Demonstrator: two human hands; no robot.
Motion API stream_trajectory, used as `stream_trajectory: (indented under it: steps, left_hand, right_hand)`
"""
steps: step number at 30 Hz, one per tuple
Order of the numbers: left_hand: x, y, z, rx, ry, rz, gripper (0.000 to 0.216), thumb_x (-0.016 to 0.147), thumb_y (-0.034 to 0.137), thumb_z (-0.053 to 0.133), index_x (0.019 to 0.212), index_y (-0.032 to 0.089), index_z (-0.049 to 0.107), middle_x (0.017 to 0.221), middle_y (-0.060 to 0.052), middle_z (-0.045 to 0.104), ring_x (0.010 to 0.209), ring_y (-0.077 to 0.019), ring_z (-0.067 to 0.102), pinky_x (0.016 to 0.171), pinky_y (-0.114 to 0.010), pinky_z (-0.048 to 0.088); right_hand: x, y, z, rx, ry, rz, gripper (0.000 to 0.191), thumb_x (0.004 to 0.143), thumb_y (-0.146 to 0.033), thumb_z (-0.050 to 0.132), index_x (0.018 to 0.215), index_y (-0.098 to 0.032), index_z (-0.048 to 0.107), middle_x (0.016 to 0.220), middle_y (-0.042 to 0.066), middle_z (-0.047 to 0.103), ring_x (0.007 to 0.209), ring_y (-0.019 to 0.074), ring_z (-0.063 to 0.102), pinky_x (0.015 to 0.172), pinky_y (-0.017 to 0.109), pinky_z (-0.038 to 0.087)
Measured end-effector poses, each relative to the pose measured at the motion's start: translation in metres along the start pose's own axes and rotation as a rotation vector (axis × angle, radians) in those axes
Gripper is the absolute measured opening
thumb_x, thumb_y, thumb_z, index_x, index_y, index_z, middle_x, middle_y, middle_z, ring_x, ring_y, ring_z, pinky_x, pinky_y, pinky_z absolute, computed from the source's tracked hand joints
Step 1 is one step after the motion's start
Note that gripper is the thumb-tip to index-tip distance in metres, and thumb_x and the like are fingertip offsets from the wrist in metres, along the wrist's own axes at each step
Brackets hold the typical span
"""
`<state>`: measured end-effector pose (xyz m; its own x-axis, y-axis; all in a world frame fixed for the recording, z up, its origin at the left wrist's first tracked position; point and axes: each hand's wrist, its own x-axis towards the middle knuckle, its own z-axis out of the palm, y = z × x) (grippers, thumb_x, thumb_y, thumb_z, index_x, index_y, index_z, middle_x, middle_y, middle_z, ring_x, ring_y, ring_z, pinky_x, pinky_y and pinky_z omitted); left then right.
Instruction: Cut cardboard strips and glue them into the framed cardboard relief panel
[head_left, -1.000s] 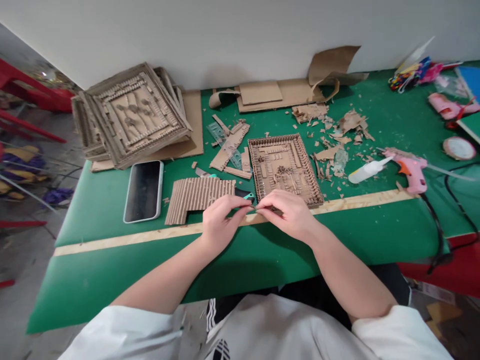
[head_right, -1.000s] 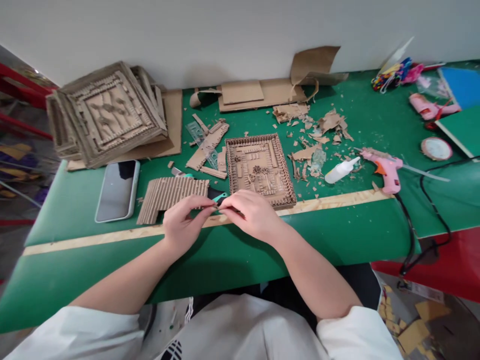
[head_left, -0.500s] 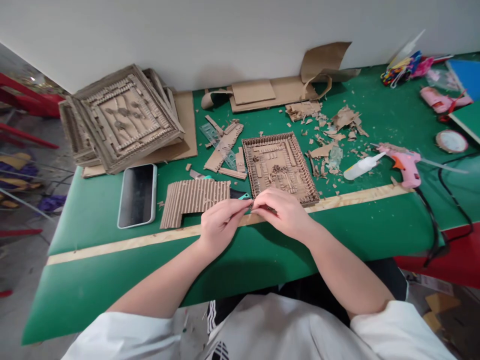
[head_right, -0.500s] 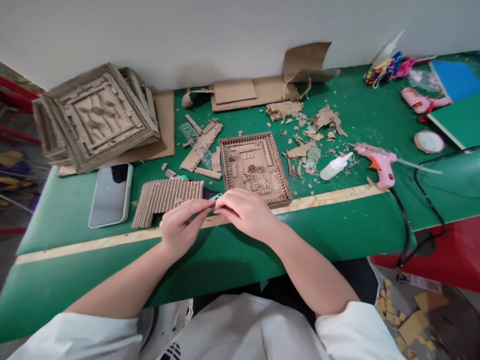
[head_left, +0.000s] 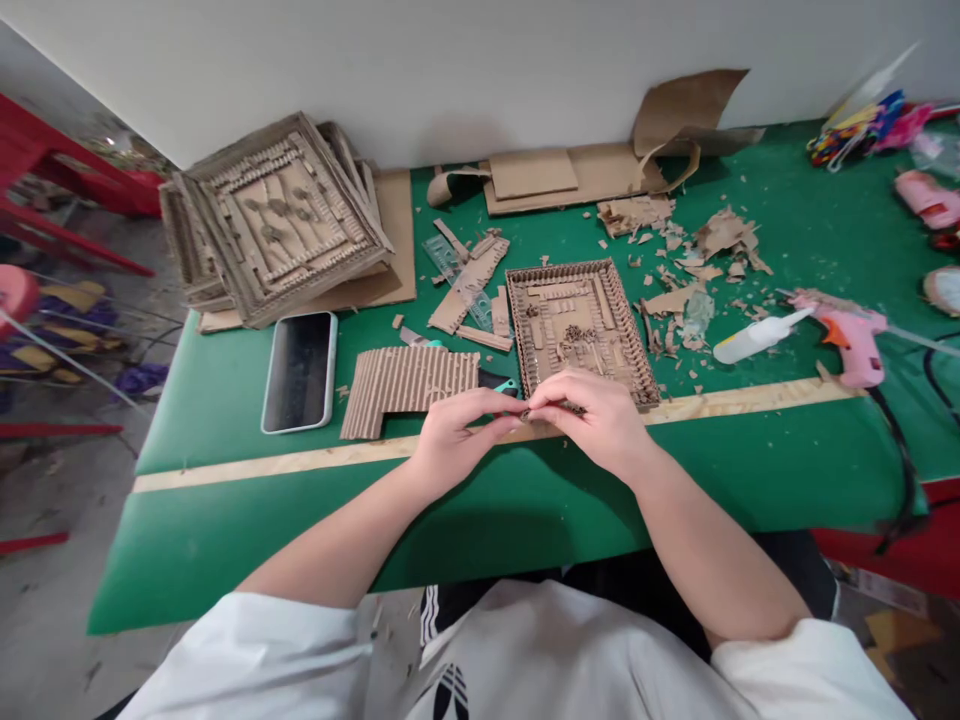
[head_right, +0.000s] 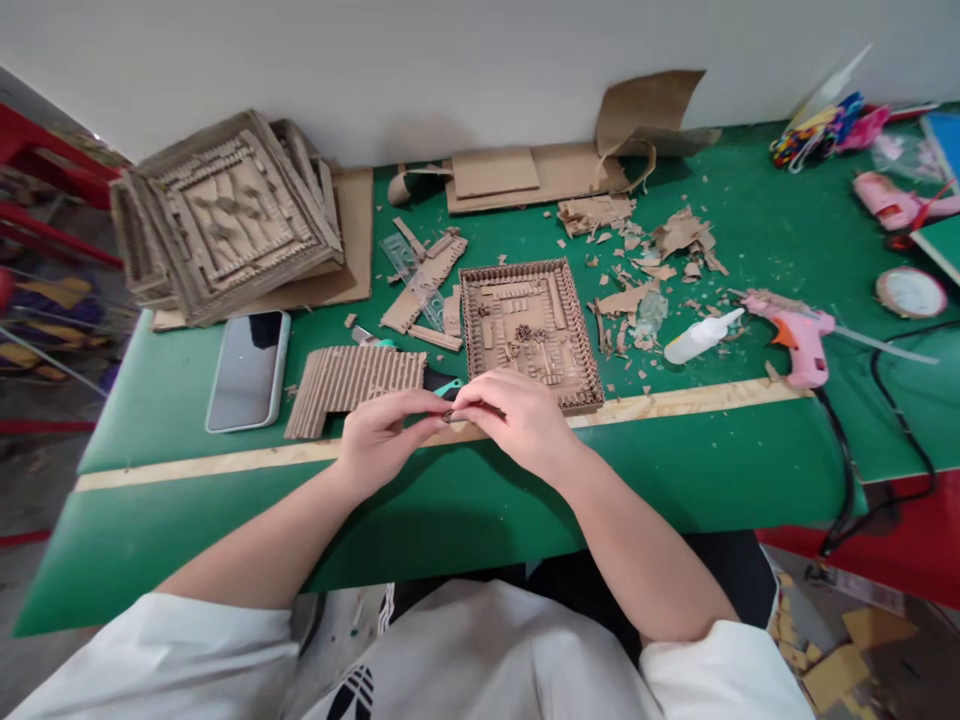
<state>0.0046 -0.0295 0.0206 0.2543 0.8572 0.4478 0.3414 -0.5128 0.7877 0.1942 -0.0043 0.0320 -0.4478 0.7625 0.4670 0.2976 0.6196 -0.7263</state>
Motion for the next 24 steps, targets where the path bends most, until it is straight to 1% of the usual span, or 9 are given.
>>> stream_trajectory:
  steps: [4,7,12,14,18,24]
  left_hand:
    - [-0.0005,-0.0010,0.0009,-0.009,0.031,0.009,0.010,0.078,0.015,0.069,0.087,0.016,0.070,0.080,-0.004,0.073,0.074,-0.0116,0.069,0.072,-0.019,0.055]
    - [-0.0007,-0.0006,0.0015,-0.018,0.043,0.007,0.010,0.077,0.015,0.069,0.087,0.017,0.070,0.080,-0.004,0.073,0.073,-0.0120,0.068,0.069,-0.019,0.056]
    - [-0.0011,-0.0008,0.0030,-0.033,0.073,0.002,0.012,0.075,0.014,0.071,0.086,0.016,0.070,0.080,-0.003,0.073,0.072,-0.0115,0.068,0.066,-0.018,0.056]
    - [-0.0013,-0.0013,0.0033,-0.030,0.085,0.004,0.012,0.075,0.012,0.071,0.086,0.016,0.070,0.080,-0.003,0.073,0.071,-0.0110,0.068,0.065,-0.017,0.055]
    - [-0.0017,-0.0025,0.0030,-0.035,0.072,0.018,0.013,0.074,0.013,0.072,0.087,0.017,0.070,0.080,-0.003,0.073,0.071,-0.0110,0.068,0.067,-0.017,0.055]
    - [-0.0014,-0.0032,0.0028,-0.032,0.052,0.004,0.010,0.076,0.014,0.070,0.085,0.016,0.069,0.078,-0.003,0.072,0.071,-0.0115,0.068,0.067,-0.018,0.055]
  right_hand:
    - [0.0010,-0.0007,0.0006,-0.012,0.008,-0.034,0.005,0.084,-0.017,0.057,0.083,-0.017,0.062,0.081,-0.002,0.066,0.078,0.0036,0.061,0.073,0.015,0.049]
    - [0.0006,-0.0003,0.0018,-0.012,0.015,-0.048,0.005,0.085,-0.016,0.057,0.084,-0.017,0.061,0.082,-0.002,0.066,0.079,0.0036,0.061,0.074,0.015,0.049]
    - [-0.0012,0.0006,0.0035,-0.025,0.015,-0.047,0.007,0.086,-0.017,0.055,0.087,-0.018,0.062,0.086,-0.001,0.066,0.083,0.0041,0.061,0.076,0.016,0.049]
    - [-0.0019,0.0005,0.0037,-0.026,0.015,-0.020,0.007,0.086,-0.020,0.056,0.087,-0.018,0.062,0.085,-0.001,0.066,0.081,0.0043,0.061,0.074,0.016,0.049]
    - [-0.0024,0.0006,0.0038,-0.052,0.015,0.037,0.008,0.085,-0.025,0.058,0.084,-0.017,0.061,0.081,-0.001,0.064,0.076,0.0046,0.059,0.069,0.016,0.048]
    - [-0.0016,0.0015,0.0054,-0.082,0.027,-0.019,0.005,0.084,-0.021,0.059,0.081,-0.017,0.060,0.079,-0.002,0.064,0.076,0.0038,0.058,0.071,0.016,0.047]
